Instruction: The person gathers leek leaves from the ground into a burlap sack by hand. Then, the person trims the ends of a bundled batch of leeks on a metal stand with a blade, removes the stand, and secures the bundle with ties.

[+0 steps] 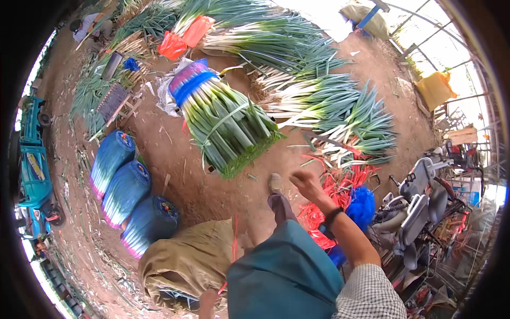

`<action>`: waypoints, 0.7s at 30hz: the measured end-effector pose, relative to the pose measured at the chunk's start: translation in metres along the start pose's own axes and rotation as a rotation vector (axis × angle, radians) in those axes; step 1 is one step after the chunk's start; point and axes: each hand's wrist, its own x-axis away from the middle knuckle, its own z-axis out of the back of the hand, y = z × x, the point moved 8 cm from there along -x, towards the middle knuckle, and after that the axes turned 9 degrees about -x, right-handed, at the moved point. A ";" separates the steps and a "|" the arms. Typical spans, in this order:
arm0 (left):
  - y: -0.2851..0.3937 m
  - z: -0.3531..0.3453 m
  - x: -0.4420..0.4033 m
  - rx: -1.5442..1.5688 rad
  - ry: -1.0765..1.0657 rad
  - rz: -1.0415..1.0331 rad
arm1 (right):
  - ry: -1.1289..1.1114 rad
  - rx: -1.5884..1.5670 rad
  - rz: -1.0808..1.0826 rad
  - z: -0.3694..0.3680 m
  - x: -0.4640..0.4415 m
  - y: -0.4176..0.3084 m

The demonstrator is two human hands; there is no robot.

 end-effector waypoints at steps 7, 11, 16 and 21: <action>0.126 -0.100 0.082 0.109 0.112 0.128 | 0.006 0.480 -0.165 -0.047 -0.205 0.010; 0.193 -0.125 0.095 0.059 0.180 0.113 | -0.027 0.379 -0.200 -0.059 -0.221 0.060; 0.226 -0.136 0.056 -0.513 0.157 -0.386 | 0.333 -0.673 -0.415 0.011 -0.185 0.101; 0.382 -0.132 0.036 -0.097 0.130 -0.362 | 0.200 -0.465 -0.506 -0.003 -0.105 0.040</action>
